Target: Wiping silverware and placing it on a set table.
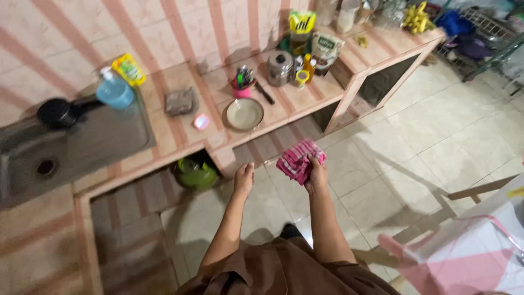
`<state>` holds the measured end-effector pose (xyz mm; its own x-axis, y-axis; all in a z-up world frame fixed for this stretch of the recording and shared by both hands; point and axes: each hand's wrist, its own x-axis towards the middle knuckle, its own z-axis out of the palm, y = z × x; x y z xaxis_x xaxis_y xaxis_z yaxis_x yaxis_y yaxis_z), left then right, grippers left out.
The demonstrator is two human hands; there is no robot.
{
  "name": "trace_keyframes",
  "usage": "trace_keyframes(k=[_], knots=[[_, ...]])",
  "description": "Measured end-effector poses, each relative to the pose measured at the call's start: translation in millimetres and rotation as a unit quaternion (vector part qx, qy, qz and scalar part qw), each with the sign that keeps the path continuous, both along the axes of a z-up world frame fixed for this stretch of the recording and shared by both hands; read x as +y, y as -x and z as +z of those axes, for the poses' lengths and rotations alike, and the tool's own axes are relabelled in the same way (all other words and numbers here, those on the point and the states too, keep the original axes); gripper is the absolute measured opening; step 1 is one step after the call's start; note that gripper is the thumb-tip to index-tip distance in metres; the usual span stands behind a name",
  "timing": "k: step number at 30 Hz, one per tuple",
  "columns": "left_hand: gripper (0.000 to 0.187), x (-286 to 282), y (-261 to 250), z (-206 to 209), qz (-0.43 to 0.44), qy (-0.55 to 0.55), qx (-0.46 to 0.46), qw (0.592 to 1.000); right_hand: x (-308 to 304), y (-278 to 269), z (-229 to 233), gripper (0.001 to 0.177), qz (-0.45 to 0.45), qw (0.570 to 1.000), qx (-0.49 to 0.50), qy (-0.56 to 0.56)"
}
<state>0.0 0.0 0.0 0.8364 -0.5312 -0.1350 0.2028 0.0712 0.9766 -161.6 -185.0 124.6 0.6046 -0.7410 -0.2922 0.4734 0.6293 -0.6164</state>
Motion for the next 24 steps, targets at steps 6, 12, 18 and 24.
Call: trace_keyframes(k=[6,12,18,24], knots=[[0.034,-87,-78,-11,-0.033,0.006,0.018,0.999,-96,-71,-38,0.033,-0.03,0.999,-0.016,-0.028],[0.027,-184,-171,2,0.048,0.015,-0.004,0.999,-206,-163,-27,0.029,-0.011,1.0,0.003,-0.017],[0.025,-248,-211,55,0.118,-0.005,-0.004,0.993,-270,-249,-27,0.024,0.043,0.999,-0.008,0.006],[0.015,-265,-288,12,0.187,0.067,0.031,0.98,-299,-305,-56,0.027,0.077,0.997,0.012,0.009]])
